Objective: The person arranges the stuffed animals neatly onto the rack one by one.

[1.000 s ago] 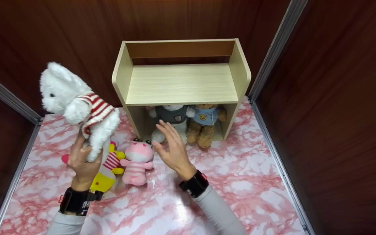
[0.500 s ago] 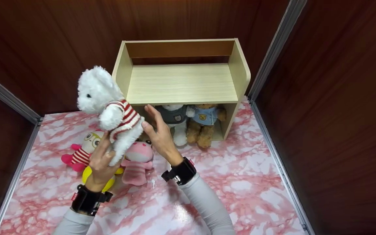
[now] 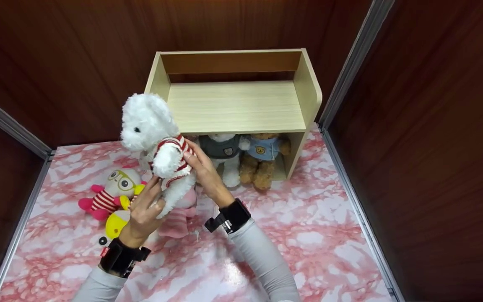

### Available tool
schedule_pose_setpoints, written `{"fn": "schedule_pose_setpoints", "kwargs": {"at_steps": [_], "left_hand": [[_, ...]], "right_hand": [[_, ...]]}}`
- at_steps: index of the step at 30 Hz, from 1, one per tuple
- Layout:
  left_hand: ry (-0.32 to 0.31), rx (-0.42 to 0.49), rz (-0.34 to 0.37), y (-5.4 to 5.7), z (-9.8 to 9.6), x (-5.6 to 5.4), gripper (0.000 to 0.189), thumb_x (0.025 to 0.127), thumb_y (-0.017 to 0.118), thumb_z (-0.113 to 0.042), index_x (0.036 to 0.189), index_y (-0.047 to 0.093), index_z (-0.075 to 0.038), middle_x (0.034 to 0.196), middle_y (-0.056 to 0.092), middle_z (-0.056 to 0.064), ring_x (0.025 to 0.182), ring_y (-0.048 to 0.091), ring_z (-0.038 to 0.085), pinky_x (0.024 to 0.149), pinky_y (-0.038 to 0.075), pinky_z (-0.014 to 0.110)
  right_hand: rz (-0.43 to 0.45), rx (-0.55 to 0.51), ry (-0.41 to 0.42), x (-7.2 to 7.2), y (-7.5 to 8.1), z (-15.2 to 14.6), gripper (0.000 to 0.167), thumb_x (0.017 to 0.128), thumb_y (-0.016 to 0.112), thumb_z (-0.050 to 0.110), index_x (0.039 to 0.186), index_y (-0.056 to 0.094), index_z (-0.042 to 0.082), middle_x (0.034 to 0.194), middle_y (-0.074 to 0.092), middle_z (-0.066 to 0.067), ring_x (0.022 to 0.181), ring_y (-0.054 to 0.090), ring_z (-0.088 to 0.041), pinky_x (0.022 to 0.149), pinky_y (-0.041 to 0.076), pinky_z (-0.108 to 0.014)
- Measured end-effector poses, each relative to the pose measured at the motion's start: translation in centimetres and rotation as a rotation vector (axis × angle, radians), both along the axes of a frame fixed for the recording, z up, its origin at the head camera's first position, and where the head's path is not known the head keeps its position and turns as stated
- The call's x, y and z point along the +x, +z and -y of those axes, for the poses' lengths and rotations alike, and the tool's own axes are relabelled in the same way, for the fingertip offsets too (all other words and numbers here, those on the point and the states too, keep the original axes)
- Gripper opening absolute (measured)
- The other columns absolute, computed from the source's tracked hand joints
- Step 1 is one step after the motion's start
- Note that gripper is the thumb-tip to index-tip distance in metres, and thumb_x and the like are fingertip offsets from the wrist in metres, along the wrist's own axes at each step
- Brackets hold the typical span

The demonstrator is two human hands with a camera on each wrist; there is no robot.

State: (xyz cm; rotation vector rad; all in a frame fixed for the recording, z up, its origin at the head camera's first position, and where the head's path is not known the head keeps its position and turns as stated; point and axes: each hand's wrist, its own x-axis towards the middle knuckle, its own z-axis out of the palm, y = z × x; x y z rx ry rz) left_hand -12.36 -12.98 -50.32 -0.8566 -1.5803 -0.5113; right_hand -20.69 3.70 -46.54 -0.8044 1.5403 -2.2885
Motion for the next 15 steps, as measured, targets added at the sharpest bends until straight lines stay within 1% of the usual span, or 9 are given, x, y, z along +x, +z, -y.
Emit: {"fn": "schedule_pose_setpoints", "kwargs": {"at_steps": [1,3,5,7,11,15], "left_hand": [[-0.002,0.001,0.004,0.0,-0.1,0.0,0.053,0.113,0.043,-0.03,0.07,0.054,-0.002,0.115,0.07,0.032,0.106,0.066,0.058,0.088,0.058,0.054],[-0.005,0.001,0.01,-0.1,-0.3,-0.1,0.041,0.109,0.05,-0.014,0.07,0.055,-0.002,0.115,0.07,0.031,0.106,0.066,0.058,0.088,0.057,0.053],[-0.018,0.001,0.02,-0.2,-0.6,-0.2,0.029,0.099,0.056,0.003,0.07,0.056,-0.002,0.116,0.07,0.031,0.108,0.066,0.057,0.089,0.057,0.052],[-0.034,-0.007,0.032,-0.4,-0.7,-0.3,0.026,0.095,0.058,0.007,0.071,0.057,-0.003,0.118,0.07,0.03,0.109,0.065,0.056,0.089,0.058,0.051],[-0.06,-0.026,0.06,-0.7,-1.0,-0.3,0.021,0.092,0.057,0.008,0.074,0.059,-0.002,0.121,0.068,0.03,0.113,0.064,0.055,0.091,0.057,0.05],[-0.06,-0.04,0.101,-1.0,-1.3,-0.3,0.013,0.086,0.058,0.008,0.078,0.061,-0.003,0.125,0.067,0.03,0.117,0.063,0.054,0.094,0.056,0.05]], "right_hand": [[0.022,-0.022,0.009,0.0,-0.1,0.0,0.091,0.097,0.058,0.056,0.16,0.027,-0.002,0.152,0.048,-0.016,0.13,0.054,-0.024,0.112,0.044,-0.04],[0.052,-0.058,0.014,0.1,-0.2,0.0,0.103,0.091,0.065,0.065,0.16,0.027,-0.002,0.148,0.051,-0.014,0.128,0.055,-0.022,0.11,0.045,-0.037],[0.069,-0.095,0.011,0.1,-0.3,-0.1,0.109,0.087,0.071,0.067,0.159,0.029,-0.003,0.143,0.054,-0.011,0.125,0.057,-0.021,0.108,0.047,-0.035],[0.076,-0.132,0.004,0.1,-0.6,-0.3,0.107,0.085,0.074,0.065,0.158,0.032,-0.002,0.14,0.056,-0.009,0.122,0.058,-0.02,0.104,0.049,-0.033],[0.088,-0.201,-0.02,0.2,-1.0,-0.7,0.096,0.084,0.079,0.059,0.153,0.042,0.003,0.136,0.058,-0.009,0.116,0.061,-0.02,0.098,0.052,-0.031],[0.084,-0.238,-0.069,0.0,-1.4,-1.2,0.092,0.083,0.08,0.058,0.15,0.047,0.004,0.133,0.059,-0.01,0.113,0.062,-0.02,0.094,0.054,-0.03]]}}
